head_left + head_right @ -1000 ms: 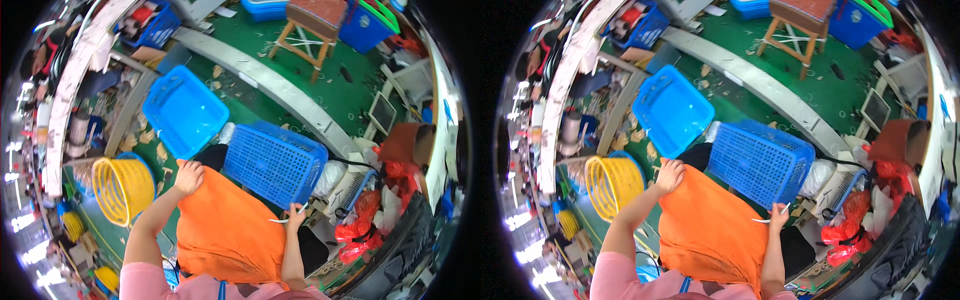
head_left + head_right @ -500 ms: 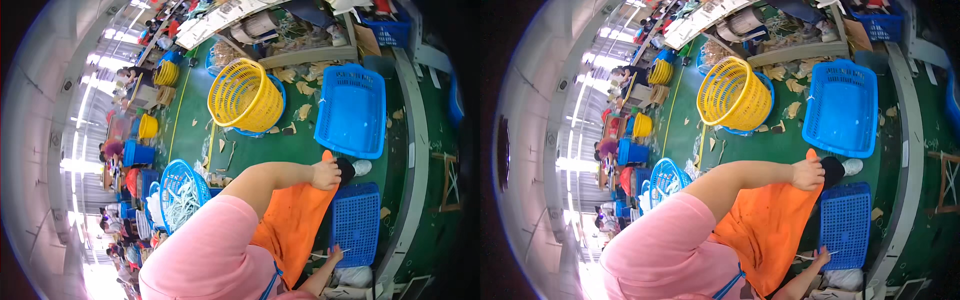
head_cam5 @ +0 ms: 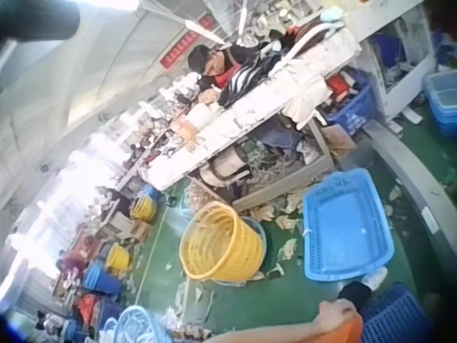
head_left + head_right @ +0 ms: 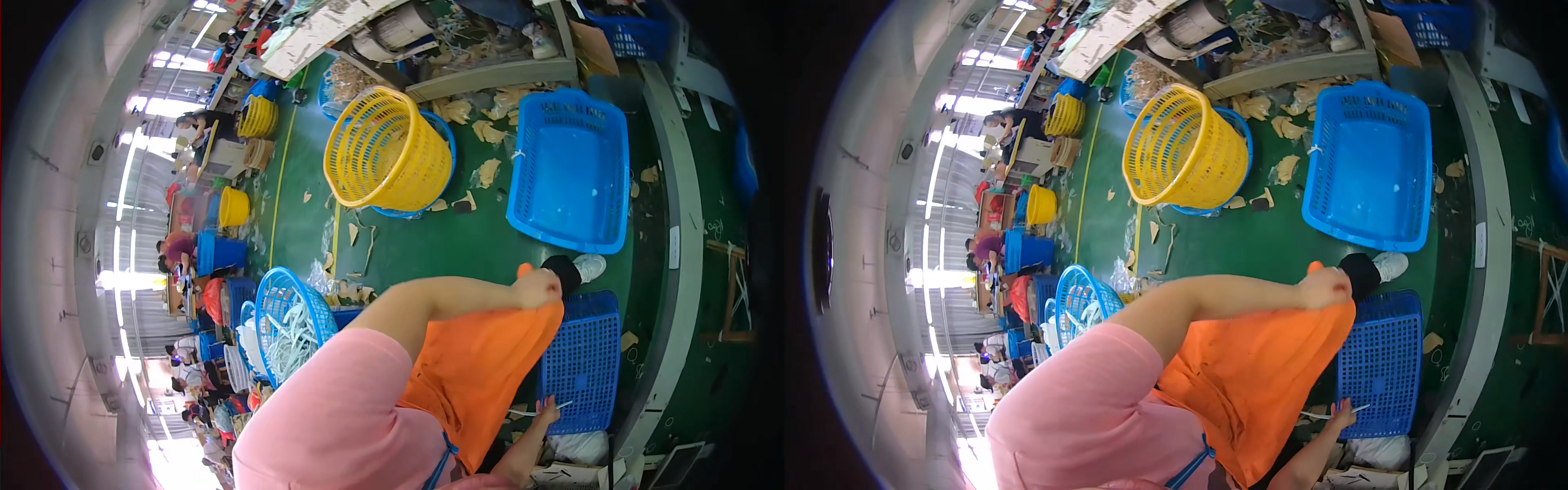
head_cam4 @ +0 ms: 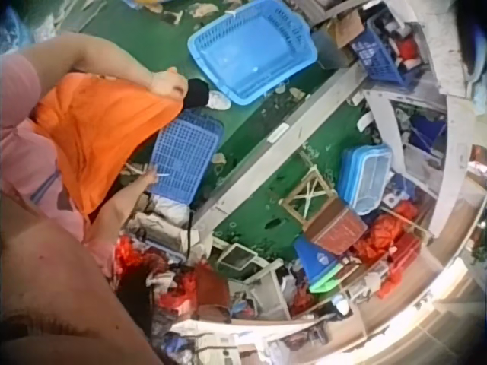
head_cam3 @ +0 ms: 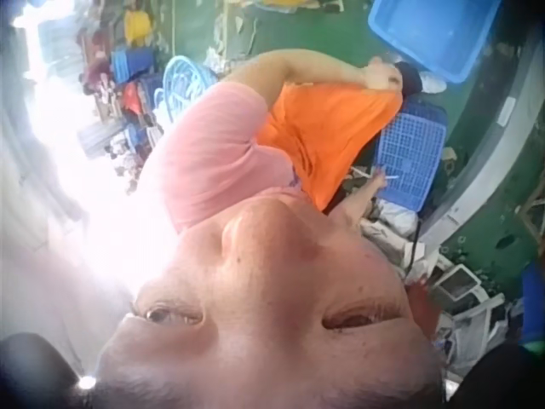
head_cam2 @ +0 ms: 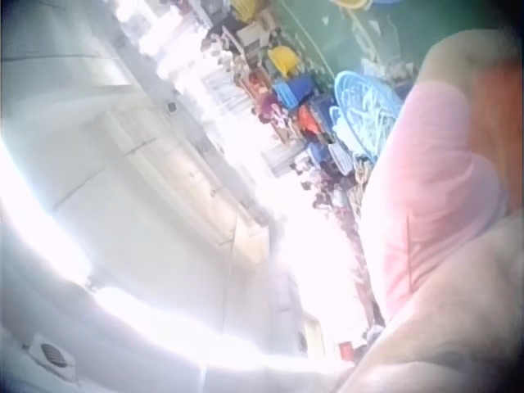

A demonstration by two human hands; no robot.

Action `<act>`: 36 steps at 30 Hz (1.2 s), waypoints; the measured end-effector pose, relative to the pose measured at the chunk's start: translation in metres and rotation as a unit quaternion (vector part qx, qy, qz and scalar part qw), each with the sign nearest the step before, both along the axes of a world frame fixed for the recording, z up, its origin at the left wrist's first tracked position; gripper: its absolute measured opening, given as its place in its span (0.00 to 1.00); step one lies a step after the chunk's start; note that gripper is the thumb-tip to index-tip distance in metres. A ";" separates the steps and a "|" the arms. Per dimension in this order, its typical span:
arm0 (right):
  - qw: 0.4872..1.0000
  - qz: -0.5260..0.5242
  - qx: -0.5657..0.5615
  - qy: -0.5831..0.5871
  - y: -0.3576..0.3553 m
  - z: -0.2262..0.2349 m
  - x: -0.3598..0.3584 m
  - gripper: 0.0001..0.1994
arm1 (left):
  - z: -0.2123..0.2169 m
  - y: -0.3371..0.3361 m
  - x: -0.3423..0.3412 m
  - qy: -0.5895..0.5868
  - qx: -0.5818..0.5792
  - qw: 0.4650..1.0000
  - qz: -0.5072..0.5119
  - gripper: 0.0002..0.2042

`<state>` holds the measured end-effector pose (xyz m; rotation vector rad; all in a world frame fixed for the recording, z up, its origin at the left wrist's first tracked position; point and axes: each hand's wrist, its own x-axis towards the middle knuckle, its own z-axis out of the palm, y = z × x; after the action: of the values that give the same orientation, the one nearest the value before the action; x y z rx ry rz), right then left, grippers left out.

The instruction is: The person places a basket nearby, applies adhesive strips to fabric shoe pieces one at a time, folds and presses the material over the strips by hand, and stacks the finished pieces into the basket.

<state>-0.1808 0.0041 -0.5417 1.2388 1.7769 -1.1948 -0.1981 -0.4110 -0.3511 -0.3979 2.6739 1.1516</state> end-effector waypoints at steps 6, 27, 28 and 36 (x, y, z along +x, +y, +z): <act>0.956 0.151 -0.205 -0.147 0.021 0.047 0.001 0.17 | -0.181 -0.049 0.007 -0.279 0.152 0.835 0.450 0.26; 0.990 0.035 -0.115 -0.075 -0.040 0.129 0.018 0.12 | -0.064 -0.231 -0.030 0.065 0.674 0.408 0.613 0.13; 0.991 0.017 -0.120 -0.061 -0.044 0.146 0.021 0.12 | -0.038 -0.233 -0.016 0.035 0.665 0.406 0.626 0.15; 0.986 -0.092 -0.131 0.048 -0.026 0.218 0.066 0.13 | 0.118 -0.133 0.016 -0.044 0.586 0.676 0.445 0.22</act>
<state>-0.1152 -0.0216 -0.3234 1.2243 1.5347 -1.5620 -0.1824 -0.5442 -0.2331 -1.4062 0.9940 2.5949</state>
